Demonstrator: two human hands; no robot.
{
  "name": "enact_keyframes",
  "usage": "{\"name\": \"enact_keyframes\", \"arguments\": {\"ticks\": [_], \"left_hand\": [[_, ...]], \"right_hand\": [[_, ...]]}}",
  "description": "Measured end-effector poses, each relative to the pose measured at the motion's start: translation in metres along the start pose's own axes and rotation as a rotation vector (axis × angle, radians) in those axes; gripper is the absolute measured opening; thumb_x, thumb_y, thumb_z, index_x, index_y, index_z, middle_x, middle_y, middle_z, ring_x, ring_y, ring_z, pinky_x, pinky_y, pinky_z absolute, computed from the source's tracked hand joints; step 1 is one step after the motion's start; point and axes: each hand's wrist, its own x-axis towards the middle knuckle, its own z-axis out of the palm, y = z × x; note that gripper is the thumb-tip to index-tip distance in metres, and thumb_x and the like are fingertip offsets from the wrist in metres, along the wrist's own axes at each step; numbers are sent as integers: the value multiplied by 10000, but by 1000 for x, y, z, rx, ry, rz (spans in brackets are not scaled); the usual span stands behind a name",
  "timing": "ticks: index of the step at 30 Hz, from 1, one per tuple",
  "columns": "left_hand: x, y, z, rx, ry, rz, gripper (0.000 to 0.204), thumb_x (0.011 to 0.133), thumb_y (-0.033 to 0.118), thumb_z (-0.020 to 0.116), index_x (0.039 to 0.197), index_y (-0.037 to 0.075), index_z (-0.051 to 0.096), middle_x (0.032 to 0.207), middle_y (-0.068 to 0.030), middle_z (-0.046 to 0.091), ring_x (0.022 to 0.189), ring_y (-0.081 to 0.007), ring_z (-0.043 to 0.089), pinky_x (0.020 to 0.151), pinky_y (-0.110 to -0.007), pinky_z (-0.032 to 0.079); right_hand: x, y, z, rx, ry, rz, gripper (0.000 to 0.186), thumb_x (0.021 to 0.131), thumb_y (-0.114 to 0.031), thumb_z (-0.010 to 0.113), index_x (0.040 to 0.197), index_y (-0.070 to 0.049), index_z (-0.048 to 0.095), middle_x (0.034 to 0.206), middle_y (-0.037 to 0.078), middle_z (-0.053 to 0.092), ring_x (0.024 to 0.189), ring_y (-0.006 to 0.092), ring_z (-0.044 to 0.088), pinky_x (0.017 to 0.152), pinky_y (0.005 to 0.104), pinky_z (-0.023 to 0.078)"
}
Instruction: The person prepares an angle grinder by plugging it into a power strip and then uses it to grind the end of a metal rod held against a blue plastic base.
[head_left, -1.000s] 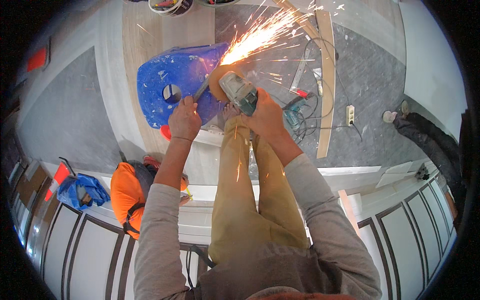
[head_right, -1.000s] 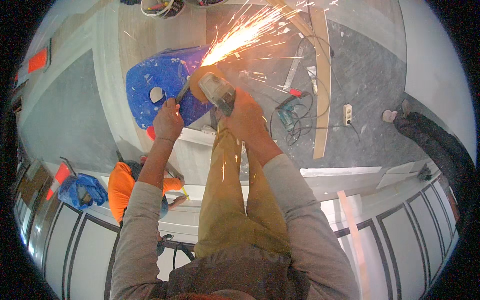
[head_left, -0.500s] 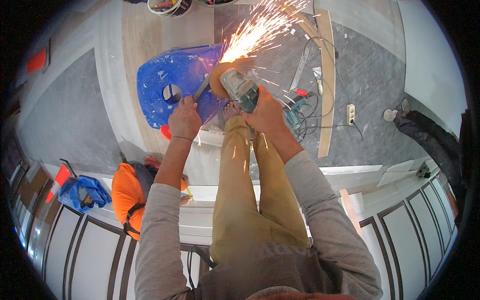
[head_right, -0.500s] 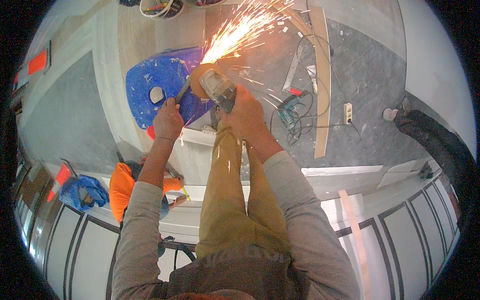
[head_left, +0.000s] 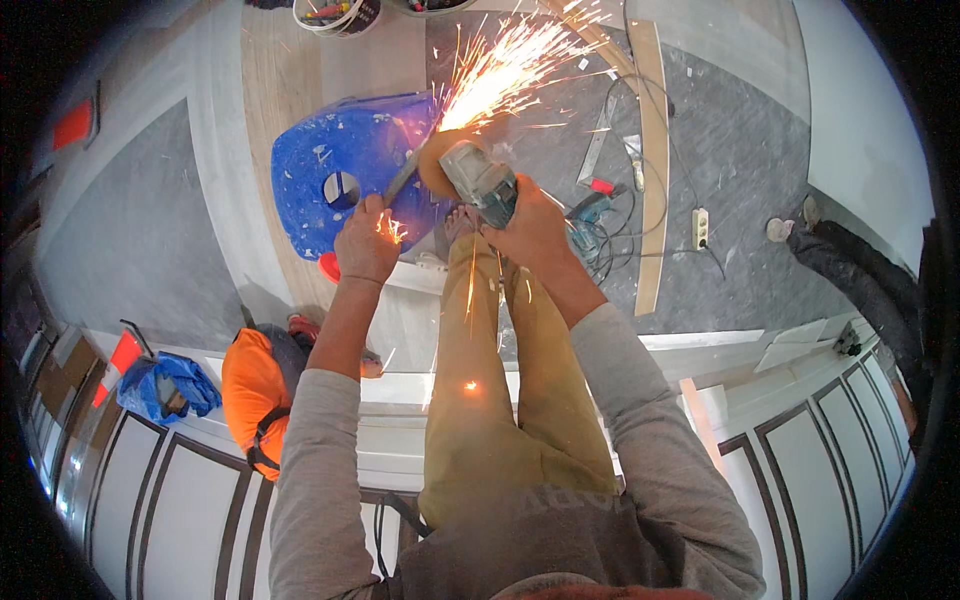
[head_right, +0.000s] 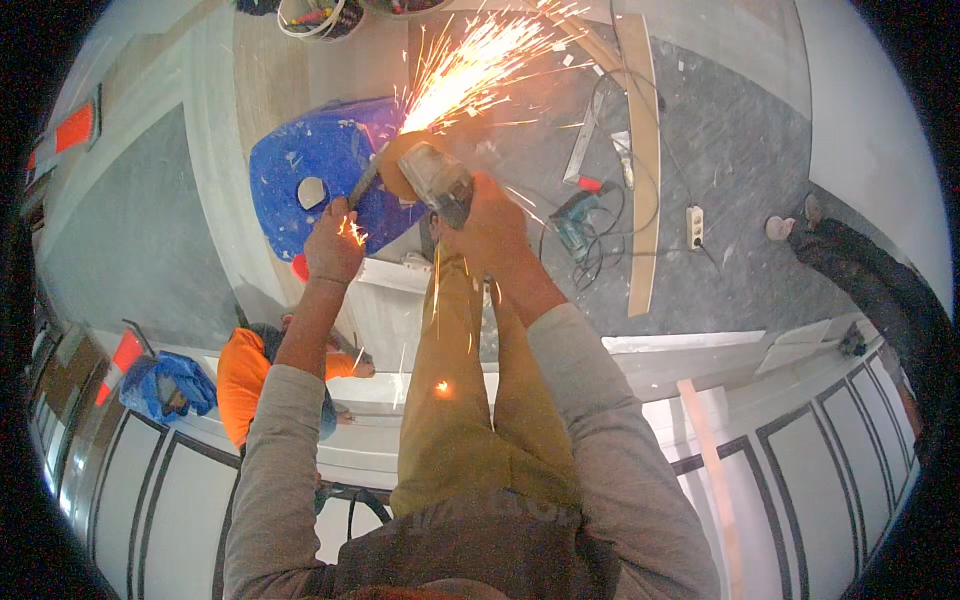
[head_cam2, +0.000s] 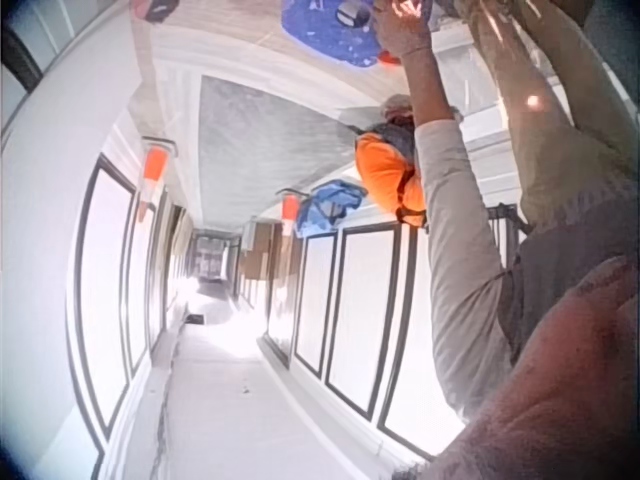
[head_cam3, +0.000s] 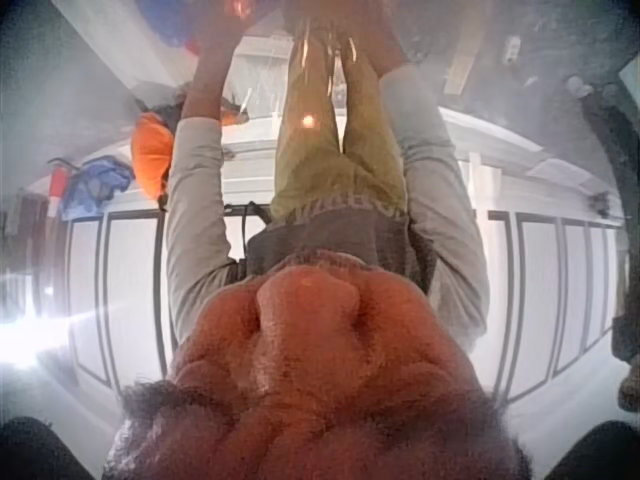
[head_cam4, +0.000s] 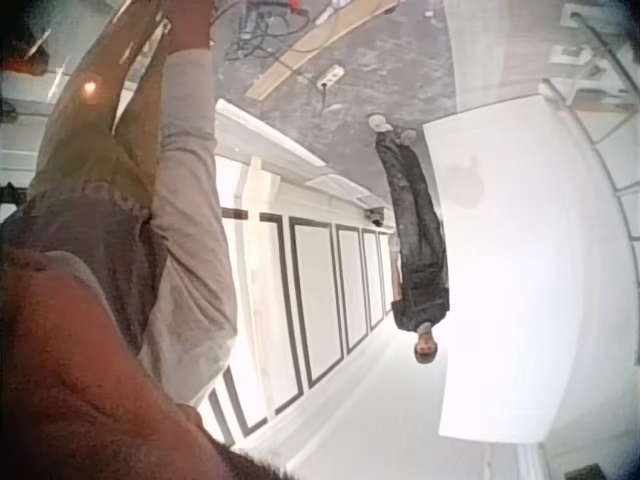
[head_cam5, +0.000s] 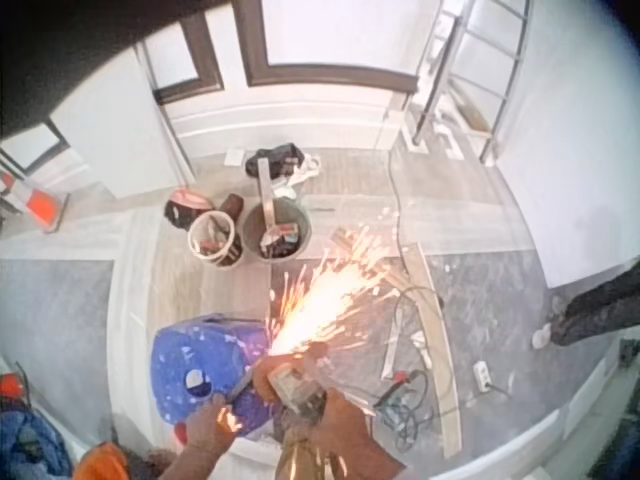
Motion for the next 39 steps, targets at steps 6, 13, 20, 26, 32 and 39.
{"name": "enact_keyframes", "arguments": {"ticks": [6,13,20,26,32,39], "left_hand": [[2,1,-2,3,-35,-27,163,963,209,493,1022,57,488,1025,-205,626,896,-430,631,717,-536,514],[2,-1,1,-24,-11,1,148,954,184,501,1023,54,499,1016,-208,628,875,-437,629,709,-541,508],[2,-3,2,-9,-15,0,165,952,174,499,1067,56,499,1023,-203,628,875,-434,632,710,-537,512],[1,-2,-2,-50,-18,17,155,956,184,492,1049,60,500,1022,-201,626,872,-436,633,706,-545,509],[2,-1,0,-7,-41,-12,148,963,194,488,1033,64,496,1018,-202,625,868,-442,634,705,-550,508],[2,4,-4,27,-16,-15,148,932,190,540,981,55,504,985,-179,638,853,-397,648,703,-511,531]], "right_hand": [[-3,-4,-4,25,-9,-1,594,679,-314,815,1138,-54,543,985,207,665,988,406,642,840,469,515],[2,-2,-1,-14,-1,-14,691,632,-268,812,1204,-15,517,1015,213,657,962,392,655,826,438,529],[2,-11,-12,14,-43,21,627,664,-294,812,1171,-42,543,1055,212,650,1000,398,639,842,459,516],[-3,-4,-7,38,-9,6,654,640,-304,819,1158,-22,535,1015,229,654,950,406,650,809,469,524],[2,3,-3,-3,17,-36,697,620,-311,824,1162,5,521,997,242,655,925,405,658,786,456,534],[-1,10,0,6,13,-34,700,633,-301,816,1200,-16,522,1013,235,655,953,401,652,806,447,531]]}}
